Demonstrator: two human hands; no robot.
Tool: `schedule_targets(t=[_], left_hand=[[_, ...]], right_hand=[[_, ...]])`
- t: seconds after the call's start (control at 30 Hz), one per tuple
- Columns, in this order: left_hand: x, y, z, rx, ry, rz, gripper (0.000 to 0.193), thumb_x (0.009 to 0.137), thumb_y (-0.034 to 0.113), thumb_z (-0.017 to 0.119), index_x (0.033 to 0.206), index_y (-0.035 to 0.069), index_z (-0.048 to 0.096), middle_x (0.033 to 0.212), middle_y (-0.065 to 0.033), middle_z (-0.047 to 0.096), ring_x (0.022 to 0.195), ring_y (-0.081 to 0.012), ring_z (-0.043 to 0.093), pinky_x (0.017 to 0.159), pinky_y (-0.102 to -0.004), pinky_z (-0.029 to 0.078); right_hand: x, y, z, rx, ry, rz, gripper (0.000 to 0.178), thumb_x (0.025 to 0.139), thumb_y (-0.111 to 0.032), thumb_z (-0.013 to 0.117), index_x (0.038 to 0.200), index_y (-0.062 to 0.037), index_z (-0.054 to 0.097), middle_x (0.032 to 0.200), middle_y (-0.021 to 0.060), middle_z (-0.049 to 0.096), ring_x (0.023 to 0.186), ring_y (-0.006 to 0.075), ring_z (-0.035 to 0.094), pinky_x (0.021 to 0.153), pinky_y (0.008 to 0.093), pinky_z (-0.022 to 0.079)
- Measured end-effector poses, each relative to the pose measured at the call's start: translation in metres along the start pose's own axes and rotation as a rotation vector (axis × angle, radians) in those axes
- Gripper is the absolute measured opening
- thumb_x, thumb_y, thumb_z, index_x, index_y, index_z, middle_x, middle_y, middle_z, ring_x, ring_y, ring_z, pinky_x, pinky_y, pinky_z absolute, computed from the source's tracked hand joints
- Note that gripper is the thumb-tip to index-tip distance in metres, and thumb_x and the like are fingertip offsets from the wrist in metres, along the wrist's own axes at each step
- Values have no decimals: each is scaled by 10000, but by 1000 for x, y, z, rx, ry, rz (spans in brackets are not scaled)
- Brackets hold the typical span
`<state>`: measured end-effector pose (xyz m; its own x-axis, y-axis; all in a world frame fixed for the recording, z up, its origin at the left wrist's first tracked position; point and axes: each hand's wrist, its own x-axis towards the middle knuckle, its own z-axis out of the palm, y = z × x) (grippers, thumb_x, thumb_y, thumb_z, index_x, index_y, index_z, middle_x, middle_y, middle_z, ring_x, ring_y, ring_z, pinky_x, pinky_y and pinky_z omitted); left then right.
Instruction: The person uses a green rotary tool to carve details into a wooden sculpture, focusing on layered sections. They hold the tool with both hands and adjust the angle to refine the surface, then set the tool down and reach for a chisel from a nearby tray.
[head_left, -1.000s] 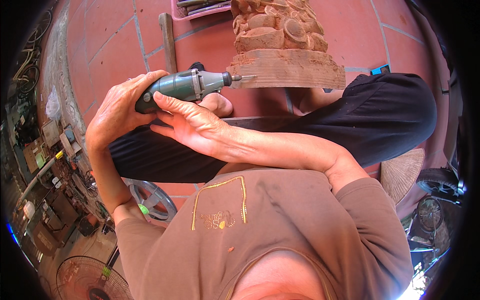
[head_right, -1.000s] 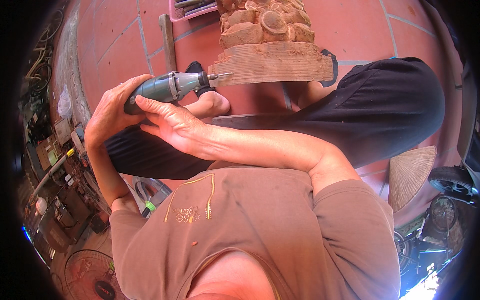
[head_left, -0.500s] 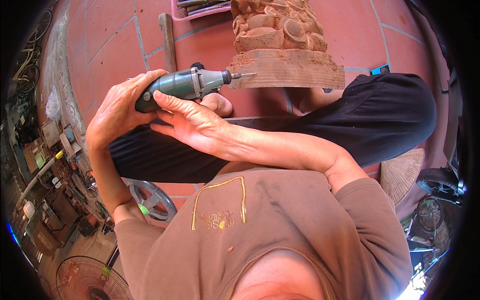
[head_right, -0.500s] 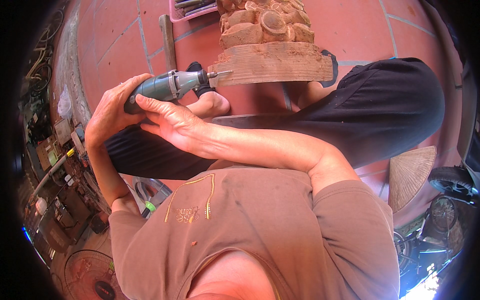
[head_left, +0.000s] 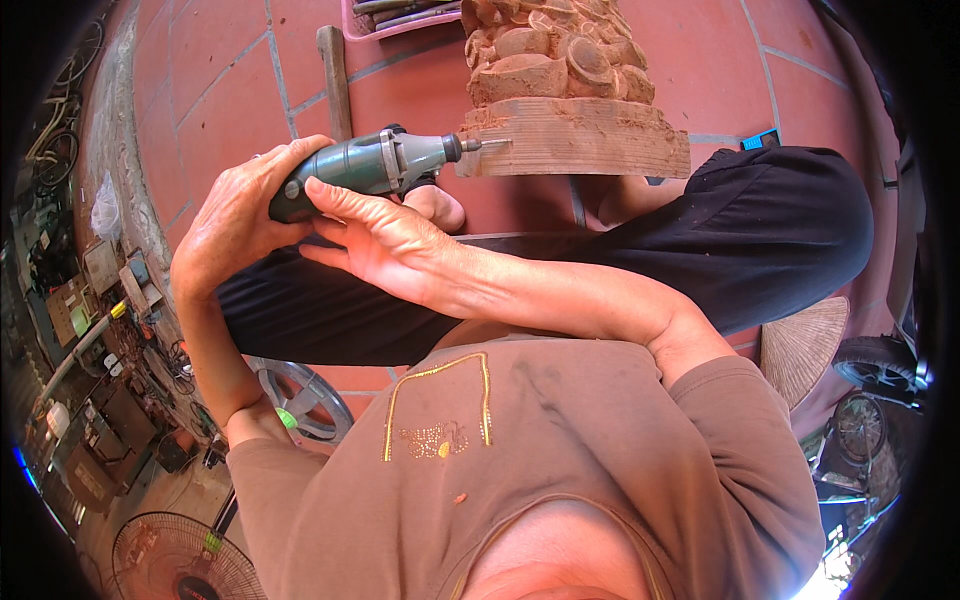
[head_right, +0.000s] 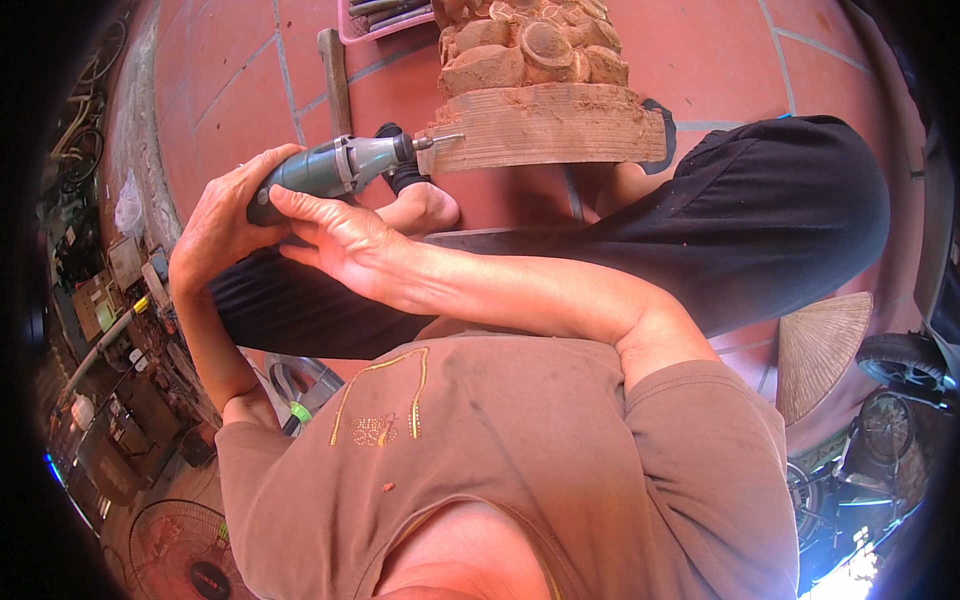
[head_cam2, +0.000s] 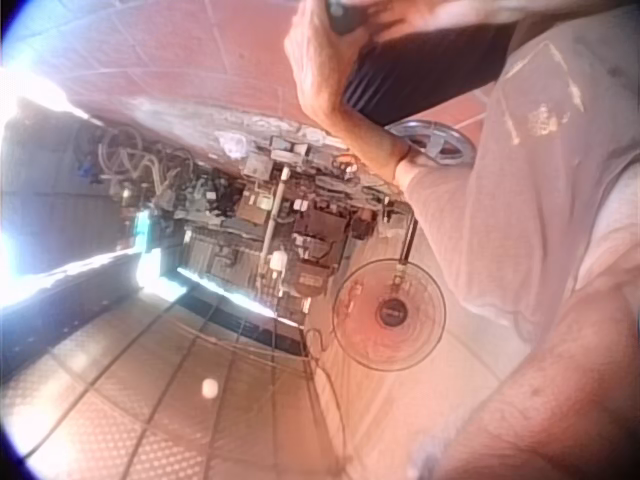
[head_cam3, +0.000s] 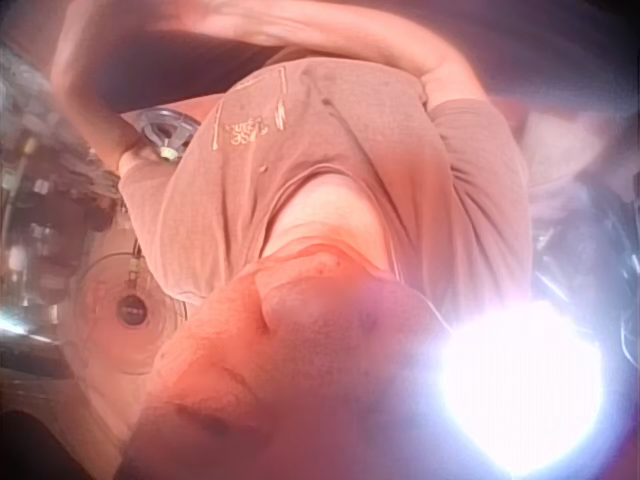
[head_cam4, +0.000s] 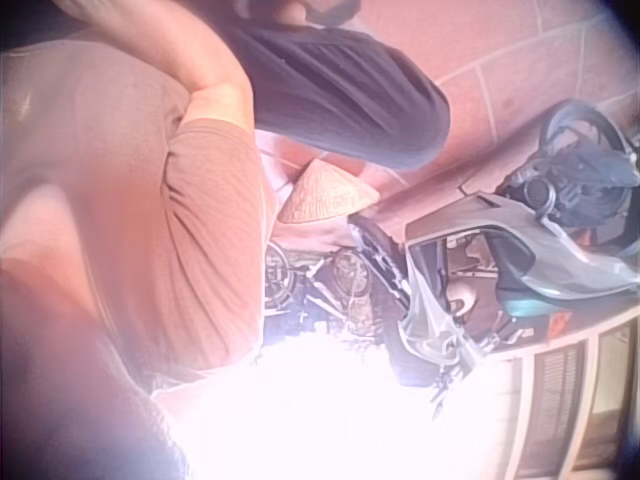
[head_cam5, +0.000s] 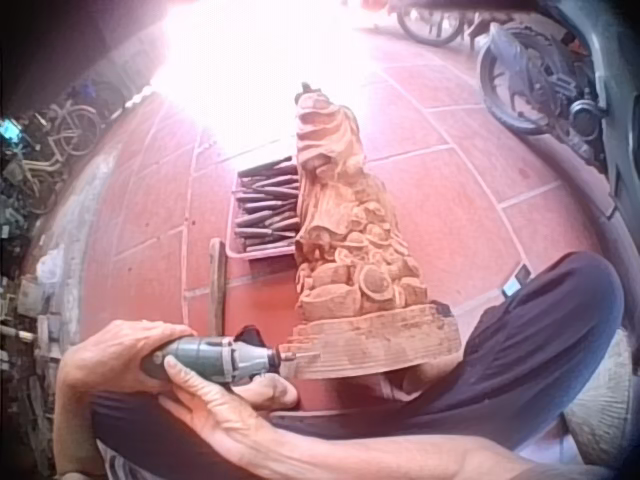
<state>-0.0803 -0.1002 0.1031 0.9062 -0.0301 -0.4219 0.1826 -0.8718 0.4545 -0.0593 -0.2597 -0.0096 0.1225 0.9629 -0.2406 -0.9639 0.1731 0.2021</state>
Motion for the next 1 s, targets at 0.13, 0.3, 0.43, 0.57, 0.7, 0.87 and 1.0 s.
schedule_targets(t=[0.13, 0.3, 0.43, 0.57, 0.7, 0.87, 1.0], left_hand=[[0, 1, 0, -6, 1, -11, 705, 629, 51, 759, 1309, 40, 576, 1137, -204, 667, 1066, -391, 661, 919, -418, 516], [1, 3, 0, -2, 16, 11, 684, 633, 22, 757, 1291, 62, 573, 1116, -183, 670, 1045, -393, 651, 884, -429, 528], [2, 2, 0, 20, 18, 23, 683, 635, 22, 753, 1292, 64, 572, 1122, -181, 670, 1047, -392, 650, 884, -429, 527], [2, 2, -1, 27, 19, 28, 681, 639, 24, 750, 1295, 67, 571, 1129, -180, 669, 1047, -392, 650, 883, -429, 526], [3, 1, -1, 24, 18, 23, 680, 641, 26, 749, 1296, 67, 570, 1131, -180, 669, 1049, -391, 650, 884, -429, 525], [3, -1, -1, 36, 20, 36, 681, 641, 28, 750, 1297, 62, 569, 1131, -180, 670, 1053, -389, 650, 887, -429, 524], [3, -1, -1, 34, 22, 38, 686, 640, 27, 752, 1300, 61, 569, 1138, -180, 671, 1056, -389, 651, 892, -428, 525]], right_hand=[[-1, -1, 2, -2, 1, -4, 461, 877, -205, 807, 1271, -101, 590, 1358, 74, 568, 1368, 261, 438, 1173, 562, 287], [0, -3, 2, -16, -15, -7, 458, 877, -210, 808, 1266, -98, 594, 1361, 72, 567, 1373, 260, 434, 1170, 560, 293], [0, -3, 1, -21, -21, -7, 448, 883, -216, 802, 1265, -102, 599, 1352, 69, 578, 1365, 250, 445, 1166, 556, 302], [0, -4, 2, -29, -16, -7, 430, 894, -224, 791, 1264, -112, 604, 1320, 58, 606, 1344, 235, 468, 1161, 552, 309], [0, -5, 3, -32, -8, -6, 415, 899, -230, 785, 1260, -120, 609, 1302, 48, 621, 1330, 227, 482, 1155, 554, 313], [2, -5, 1, -29, -22, -10, 407, 900, -230, 785, 1252, -122, 613, 1301, 47, 622, 1326, 227, 485, 1149, 562, 314], [1, -5, 3, -25, -11, -9, 402, 896, -221, 789, 1244, -121, 615, 1295, 49, 623, 1325, 228, 486, 1148, 564, 316]])
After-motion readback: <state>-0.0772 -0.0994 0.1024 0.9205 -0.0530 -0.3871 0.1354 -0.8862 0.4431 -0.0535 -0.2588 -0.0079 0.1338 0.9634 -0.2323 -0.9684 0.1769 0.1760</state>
